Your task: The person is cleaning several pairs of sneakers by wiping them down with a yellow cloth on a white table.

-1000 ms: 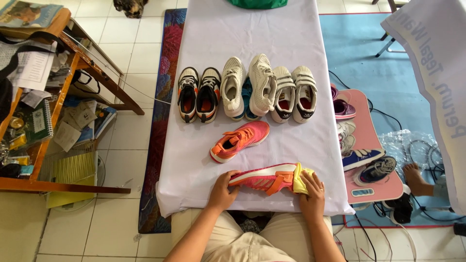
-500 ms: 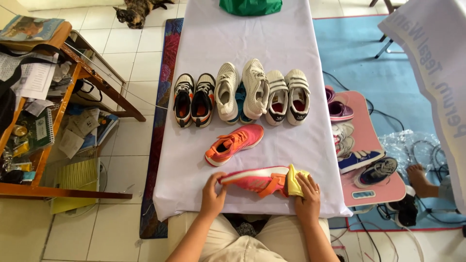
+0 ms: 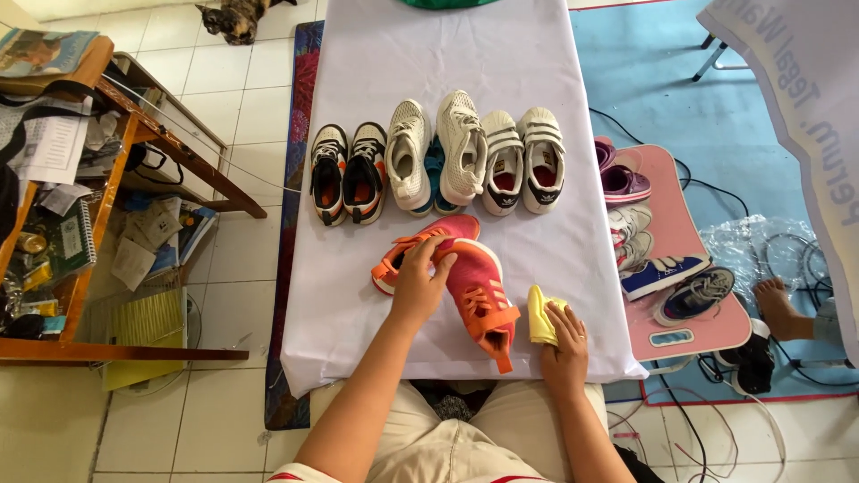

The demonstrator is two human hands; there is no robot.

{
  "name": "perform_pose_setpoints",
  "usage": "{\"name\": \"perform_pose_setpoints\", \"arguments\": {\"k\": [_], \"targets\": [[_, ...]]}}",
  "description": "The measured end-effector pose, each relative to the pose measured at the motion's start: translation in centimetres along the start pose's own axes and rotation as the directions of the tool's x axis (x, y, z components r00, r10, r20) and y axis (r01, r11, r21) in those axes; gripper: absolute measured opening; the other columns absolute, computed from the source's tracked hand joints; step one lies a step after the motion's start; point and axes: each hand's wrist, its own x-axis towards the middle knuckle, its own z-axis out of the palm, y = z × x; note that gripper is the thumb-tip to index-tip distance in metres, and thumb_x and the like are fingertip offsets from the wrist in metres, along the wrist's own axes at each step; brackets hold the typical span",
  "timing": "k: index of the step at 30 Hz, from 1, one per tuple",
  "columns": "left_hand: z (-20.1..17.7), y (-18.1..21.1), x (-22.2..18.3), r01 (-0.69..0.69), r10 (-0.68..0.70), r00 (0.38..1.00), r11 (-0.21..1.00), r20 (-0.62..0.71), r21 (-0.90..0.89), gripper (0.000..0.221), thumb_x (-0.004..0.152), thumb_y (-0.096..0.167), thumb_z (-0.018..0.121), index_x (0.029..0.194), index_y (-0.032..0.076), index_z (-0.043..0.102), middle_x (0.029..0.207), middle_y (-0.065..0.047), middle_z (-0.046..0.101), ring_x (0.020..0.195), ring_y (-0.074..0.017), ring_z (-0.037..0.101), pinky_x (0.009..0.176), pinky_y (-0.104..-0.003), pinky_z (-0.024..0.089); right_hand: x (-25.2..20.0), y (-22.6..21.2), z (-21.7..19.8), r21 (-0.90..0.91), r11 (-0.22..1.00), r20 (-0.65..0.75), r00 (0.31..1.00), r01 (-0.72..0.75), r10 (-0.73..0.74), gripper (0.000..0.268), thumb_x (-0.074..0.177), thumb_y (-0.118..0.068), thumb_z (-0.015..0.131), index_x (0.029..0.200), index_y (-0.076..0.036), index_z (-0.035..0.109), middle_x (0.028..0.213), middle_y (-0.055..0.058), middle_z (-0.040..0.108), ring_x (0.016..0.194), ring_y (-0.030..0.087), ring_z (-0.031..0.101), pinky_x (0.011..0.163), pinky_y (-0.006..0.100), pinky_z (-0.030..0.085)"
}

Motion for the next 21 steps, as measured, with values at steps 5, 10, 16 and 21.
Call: {"name": "perform_pose_setpoints", "arguments": {"k": [5,10,16,21], "targets": [[0.5,2.0,-1.5,-0.06,0.057,0.996,0.998,-0.065,-0.034,0.038,0.092,0.028,0.049,0.126,0.011,0.05,0.12,-0.01,0.057,0.114,-0.0278,0.051,0.1,-0.043,0.037,-0.5,1.6,0.6,0.087,0.994,-0.046,0.996,-0.068,0.073,0.059,0.069,0.006,0.041,0.124,-0.009,0.057,0.128,0.008,0.057,0.13,0.032,0.044,0.108,0.045,0.032],[0.1,3.1,-3.0,-0.054,0.051,0.998,0.995,-0.038,-0.081,0.039,0.092,0.025,0.049,0.13,0.013,0.046,0.127,-0.009,0.054,0.121,-0.0273,0.045,0.101,-0.042,0.037,1.5,-2.8,-0.6,0.376,0.747,-0.046,0.795,-0.548,0.605,0.035,0.087,-0.015,0.051,0.119,-0.005,0.059,0.092,0.005,0.059,0.086,0.016,0.051,0.071,0.031,0.041],[0.0,3.1,-3.2,-0.189,0.192,0.978,0.981,-0.087,0.039,0.038,0.092,0.016,0.05,0.13,0.011,0.046,0.122,-0.011,0.056,0.113,-0.029,0.052,0.095,-0.042,0.042,3.9,-9.8,-1.3,0.339,0.94,0.335,0.939,-0.038,-0.083,0.084,0.06,-0.006,0.05,0.142,-0.008,0.028,0.143,0.022,0.029,0.139,0.036,0.022,0.111,0.048,0.023],[-1.0,1.8,-2.0,-0.217,0.219,0.975,0.975,0.042,-0.051,0.046,0.092,0.009,0.047,0.137,0.018,0.046,0.116,-0.009,0.059,0.108,-0.028,0.057,0.095,-0.041,0.042,2.7,-6.6,2.0,0.1,0.993,0.14,0.988,0.056,-0.07,0.089,0.058,-0.002,0.063,0.142,-0.003,0.032,0.126,0.028,0.041,0.118,0.051,0.043,0.096,0.057,0.038]]}}
